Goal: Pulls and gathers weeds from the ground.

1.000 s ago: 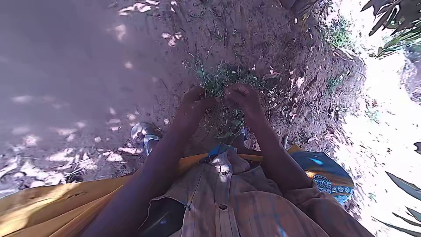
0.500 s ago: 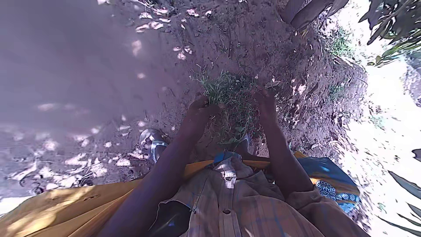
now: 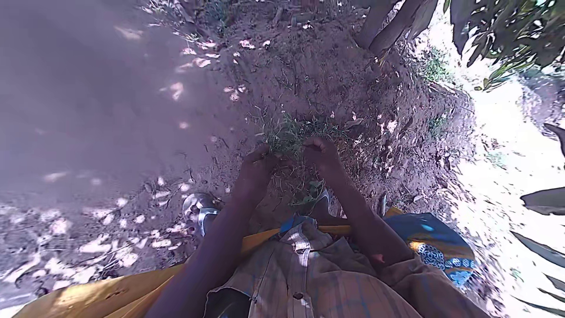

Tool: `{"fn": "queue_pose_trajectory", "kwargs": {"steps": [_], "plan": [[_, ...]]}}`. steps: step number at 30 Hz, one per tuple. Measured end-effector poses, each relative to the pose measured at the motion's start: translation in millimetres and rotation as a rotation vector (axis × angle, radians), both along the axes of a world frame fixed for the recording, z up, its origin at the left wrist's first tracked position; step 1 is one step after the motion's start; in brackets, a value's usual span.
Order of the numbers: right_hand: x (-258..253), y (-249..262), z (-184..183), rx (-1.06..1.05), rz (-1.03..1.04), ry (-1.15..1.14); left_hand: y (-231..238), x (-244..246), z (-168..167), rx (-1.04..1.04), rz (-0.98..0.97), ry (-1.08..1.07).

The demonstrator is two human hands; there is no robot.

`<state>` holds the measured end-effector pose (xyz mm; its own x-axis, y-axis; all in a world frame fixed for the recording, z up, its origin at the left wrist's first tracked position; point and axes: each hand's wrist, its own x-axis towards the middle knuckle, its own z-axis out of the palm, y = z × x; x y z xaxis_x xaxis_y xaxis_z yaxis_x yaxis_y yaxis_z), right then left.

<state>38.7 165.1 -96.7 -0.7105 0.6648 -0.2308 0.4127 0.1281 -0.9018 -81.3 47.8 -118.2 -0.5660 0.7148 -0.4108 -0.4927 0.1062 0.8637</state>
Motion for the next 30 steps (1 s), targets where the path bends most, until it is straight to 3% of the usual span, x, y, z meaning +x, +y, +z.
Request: {"fn": "queue_pose_trajectory", "kwargs": {"steps": [5,10,18,26,30], "plan": [[-3,4,-2,-0.131,-0.048,0.034,1,-4,2,0.004,0.038,-0.063],[-7,-1,-4,-0.082,0.045,0.039,-3,-4,-1,0.045,-0.051,-0.060],[-7,5,-6,-0.135,0.009,-0.046,1,-11,-4,0.009,0.155,-0.148],[-10,-1,-8,-0.269,0.003,0.103,-2,-2,-10,-0.003,-0.160,0.079],[-10,-1,-10,-0.298,-0.004,0.144,-2,0,-2,-0.076,-0.138,0.137]]}}
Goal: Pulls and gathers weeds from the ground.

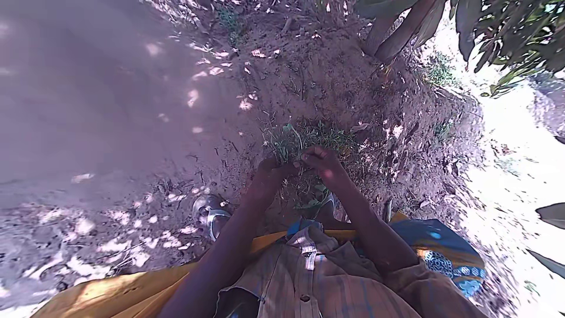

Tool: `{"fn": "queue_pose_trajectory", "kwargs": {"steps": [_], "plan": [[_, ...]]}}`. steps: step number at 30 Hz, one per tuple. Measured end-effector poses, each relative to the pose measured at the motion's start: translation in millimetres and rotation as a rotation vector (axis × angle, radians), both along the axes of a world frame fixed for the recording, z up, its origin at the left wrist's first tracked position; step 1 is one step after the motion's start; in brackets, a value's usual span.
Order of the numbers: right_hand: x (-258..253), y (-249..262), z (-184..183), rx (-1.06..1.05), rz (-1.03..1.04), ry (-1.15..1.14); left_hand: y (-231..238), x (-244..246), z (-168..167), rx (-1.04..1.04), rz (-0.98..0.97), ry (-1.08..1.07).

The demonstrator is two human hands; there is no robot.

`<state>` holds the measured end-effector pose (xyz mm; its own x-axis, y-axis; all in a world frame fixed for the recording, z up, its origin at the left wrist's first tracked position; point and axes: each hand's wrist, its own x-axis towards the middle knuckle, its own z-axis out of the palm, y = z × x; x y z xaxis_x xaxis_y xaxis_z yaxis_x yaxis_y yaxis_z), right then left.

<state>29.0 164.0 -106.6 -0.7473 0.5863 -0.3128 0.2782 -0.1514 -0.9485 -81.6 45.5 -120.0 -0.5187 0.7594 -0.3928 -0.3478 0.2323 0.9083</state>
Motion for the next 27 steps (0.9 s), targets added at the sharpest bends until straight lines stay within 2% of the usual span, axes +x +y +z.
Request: {"fn": "queue_pose_trajectory", "kwargs": {"steps": [6,18,24,27], "plan": [[0,2,1,-0.063,-0.045,0.037,2,0,3,0.065,0.115,-0.094],[-2,3,-2,-0.086,-0.096,0.078,5,-4,2,0.108,0.201,-0.272],[3,18,1,-0.013,-0.367,0.118,5,-6,2,0.148,0.302,-0.311],[9,28,0,0.127,-0.409,0.013,6,-7,2,0.131,0.364,-0.327]]}}
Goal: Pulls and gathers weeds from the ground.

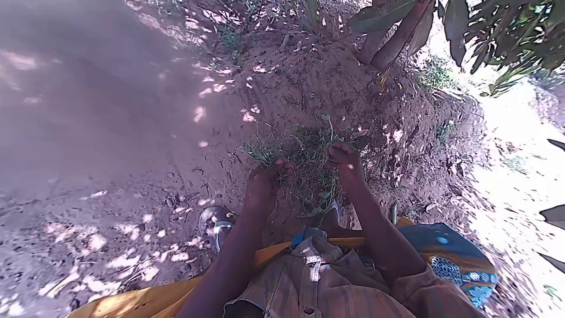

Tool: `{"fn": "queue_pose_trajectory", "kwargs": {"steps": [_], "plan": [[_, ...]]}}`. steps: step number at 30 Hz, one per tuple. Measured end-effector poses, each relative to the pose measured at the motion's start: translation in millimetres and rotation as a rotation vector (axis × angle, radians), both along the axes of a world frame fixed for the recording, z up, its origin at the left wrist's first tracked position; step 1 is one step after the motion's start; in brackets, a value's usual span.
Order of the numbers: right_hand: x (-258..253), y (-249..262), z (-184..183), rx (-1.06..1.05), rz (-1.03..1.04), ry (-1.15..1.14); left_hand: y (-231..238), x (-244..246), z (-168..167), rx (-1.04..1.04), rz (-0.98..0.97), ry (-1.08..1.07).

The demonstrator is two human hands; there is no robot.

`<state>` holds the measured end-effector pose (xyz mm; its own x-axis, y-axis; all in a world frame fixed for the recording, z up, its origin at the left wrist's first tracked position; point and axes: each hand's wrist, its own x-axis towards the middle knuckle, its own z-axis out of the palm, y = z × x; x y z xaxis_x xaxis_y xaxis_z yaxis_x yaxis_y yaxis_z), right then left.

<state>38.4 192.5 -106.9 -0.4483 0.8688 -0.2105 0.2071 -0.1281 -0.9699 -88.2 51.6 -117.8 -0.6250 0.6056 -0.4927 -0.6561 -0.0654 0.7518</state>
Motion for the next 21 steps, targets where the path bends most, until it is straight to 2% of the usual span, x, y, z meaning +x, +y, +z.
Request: {"fn": "queue_pose_trajectory", "kwargs": {"steps": [4,7,11,15,18,21], "plan": [[4,5,-3,0.009,0.101,-0.285,1,2,0,-0.037,-0.012,0.039],[1,-1,3,0.026,0.189,-0.224,0,4,1,-0.040,-0.051,0.083],[-10,-21,10,-0.022,0.412,-0.119,-1,8,0,-0.059,-0.181,0.124],[-14,-34,4,-0.073,0.297,-0.044,-3,13,1,-0.135,-0.309,0.198],[-11,-23,6,-0.129,0.126,0.053,-2,10,-1,-0.116,-0.293,0.188],[-8,-15,7,-0.149,0.145,0.048,-1,8,0,-0.104,-0.267,0.157]]}}
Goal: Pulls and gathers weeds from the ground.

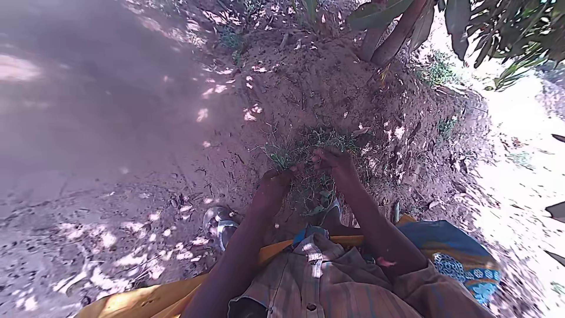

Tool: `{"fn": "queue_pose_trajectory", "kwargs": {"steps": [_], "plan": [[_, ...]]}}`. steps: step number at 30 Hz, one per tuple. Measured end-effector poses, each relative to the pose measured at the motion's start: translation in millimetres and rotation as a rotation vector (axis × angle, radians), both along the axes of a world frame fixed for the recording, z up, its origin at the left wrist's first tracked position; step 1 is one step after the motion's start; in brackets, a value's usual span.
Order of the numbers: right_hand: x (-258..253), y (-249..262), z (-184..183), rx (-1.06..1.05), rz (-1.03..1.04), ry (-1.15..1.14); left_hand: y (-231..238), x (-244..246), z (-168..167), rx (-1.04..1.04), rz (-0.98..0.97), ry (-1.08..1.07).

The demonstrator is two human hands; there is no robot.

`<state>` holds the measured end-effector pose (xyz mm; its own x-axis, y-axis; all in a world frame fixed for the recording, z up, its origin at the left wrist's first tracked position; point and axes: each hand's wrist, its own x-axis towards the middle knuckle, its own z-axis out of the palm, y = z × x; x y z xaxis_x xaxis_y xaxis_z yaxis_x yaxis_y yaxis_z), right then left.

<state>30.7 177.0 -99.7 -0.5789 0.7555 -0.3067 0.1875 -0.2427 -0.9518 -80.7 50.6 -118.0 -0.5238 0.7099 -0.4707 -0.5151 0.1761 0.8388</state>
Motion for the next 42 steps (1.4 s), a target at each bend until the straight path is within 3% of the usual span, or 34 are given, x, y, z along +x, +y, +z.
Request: {"fn": "queue_pose_trajectory", "kwargs": {"steps": [4,13,20,27,36,42], "plan": [[-2,-8,-3,-0.011,0.189,-0.056,1,1,0,-0.014,0.036,-0.029],[-5,-16,0,-0.035,0.365,-0.135,0,4,6,-0.012,0.025,-0.156],[-4,-17,-6,0.040,0.216,-0.119,1,2,-2,0.038,0.062,-0.129],[-4,-12,-9,-0.061,0.181,-0.110,1,-1,-4,0.081,0.171,-0.085],[-4,-12,-13,-0.092,0.185,-0.064,-3,-2,-6,0.009,0.019,0.116],[-5,-13,-13,-0.083,0.186,-0.067,-2,-1,-5,0.019,0.050,0.134]]}}
